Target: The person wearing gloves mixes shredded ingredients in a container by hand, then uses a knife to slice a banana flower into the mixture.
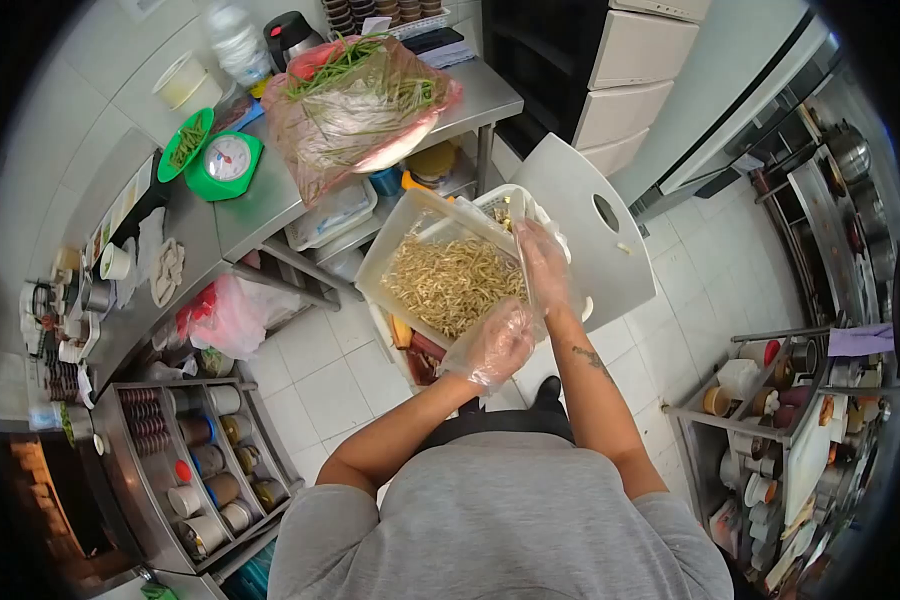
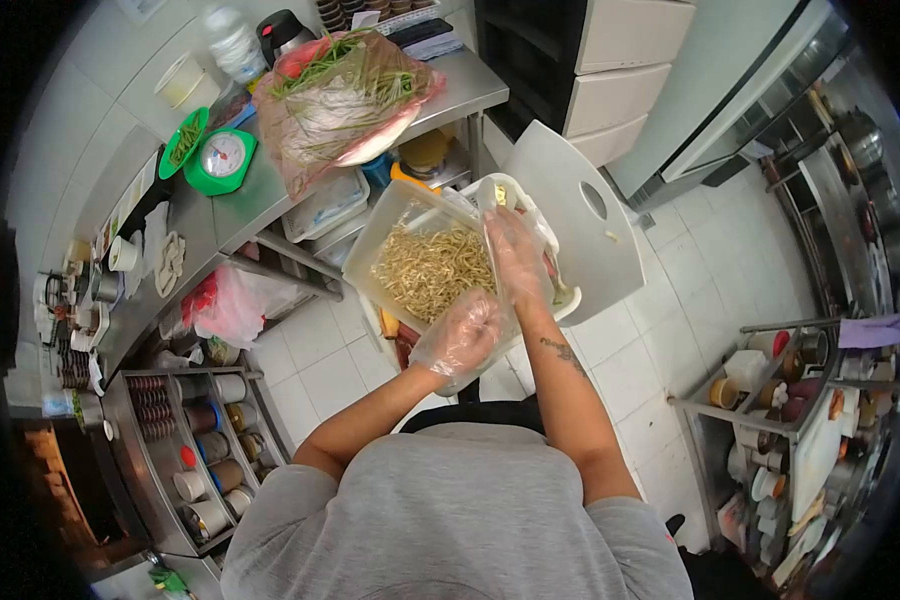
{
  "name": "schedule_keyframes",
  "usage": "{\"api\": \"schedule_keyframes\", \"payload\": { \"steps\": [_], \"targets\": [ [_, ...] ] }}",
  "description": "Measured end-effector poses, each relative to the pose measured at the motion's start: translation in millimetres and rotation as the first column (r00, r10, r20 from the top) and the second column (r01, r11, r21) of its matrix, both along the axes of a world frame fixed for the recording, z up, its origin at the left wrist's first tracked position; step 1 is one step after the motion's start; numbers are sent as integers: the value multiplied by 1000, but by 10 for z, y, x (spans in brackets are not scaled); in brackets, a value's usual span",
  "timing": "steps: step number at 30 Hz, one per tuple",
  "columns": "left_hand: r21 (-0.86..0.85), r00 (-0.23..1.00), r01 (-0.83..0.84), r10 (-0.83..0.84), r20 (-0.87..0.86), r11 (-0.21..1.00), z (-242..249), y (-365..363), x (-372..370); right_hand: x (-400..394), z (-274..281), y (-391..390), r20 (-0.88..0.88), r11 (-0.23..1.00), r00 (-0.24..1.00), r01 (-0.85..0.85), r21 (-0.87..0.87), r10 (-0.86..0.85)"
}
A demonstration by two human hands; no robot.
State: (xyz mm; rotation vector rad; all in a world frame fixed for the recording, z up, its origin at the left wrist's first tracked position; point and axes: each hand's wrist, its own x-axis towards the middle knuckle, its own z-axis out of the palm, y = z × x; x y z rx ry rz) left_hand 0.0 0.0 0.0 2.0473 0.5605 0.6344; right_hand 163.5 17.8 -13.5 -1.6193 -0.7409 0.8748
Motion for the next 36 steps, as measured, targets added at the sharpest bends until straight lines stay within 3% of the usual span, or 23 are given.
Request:
{"api": "schedule_keyframes", "payload": {
  "steps": [2,5,8,11,14,17,20,23,24,27,29,32,34,36],
  "targets": [
    [-22,997,-19,20,76,1000,2,10,11,-27,-5,29,-305,995,952,30,94,0],
    [44,990,-30,24,142,999,88,132,40,-34,55,107,-51,989,993,-105,103,111],
    [83,997,22,-27,68,996,227,10,-4,-37,-161,98,-430,960,865,-185,209,260],
    [30,992,1,-4,123,1000,171,18,-13,-116,-99,162,-298,964,934,-129,231,196],
    [51,995,1,-6,97,999,112,51,-16,42,-203,195,-188,983,965,-180,21,181],
    [33,999,32,-33,36,999,154,0,4,-27,-20,166,-434,971,873,-241,12,222],
    [40,991,38,-43,129,998,105,2,36,-190,121,89,4,978,978,-209,5,209],
    [29,992,61,-64,107,998,133,15,17,-74,45,157,44,896,910,-396,-200,412],
    [25,991,43,-45,125,999,133,19,18,-55,68,196,-135,853,893,-449,-267,429],
    [44,990,37,-43,134,998,73,10,77,-92,175,60,157,892,891,-385,-238,427],
    [95,997,57,-62,49,994,11,-17,65,-65,-173,101,49,884,882,-467,-32,468],
    [99,997,77,-79,23,992,183,-59,82,-56,23,11,84,854,866,-462,-241,492],
    [98,995,90,-95,40,991,204,-81,133,6,-65,-45,-1,855,861,-505,-116,509],
    [64,992,112,-115,50,992,141,-94,138,20,-290,-30,42,851,850,-524,-40,525]
  ]
}}
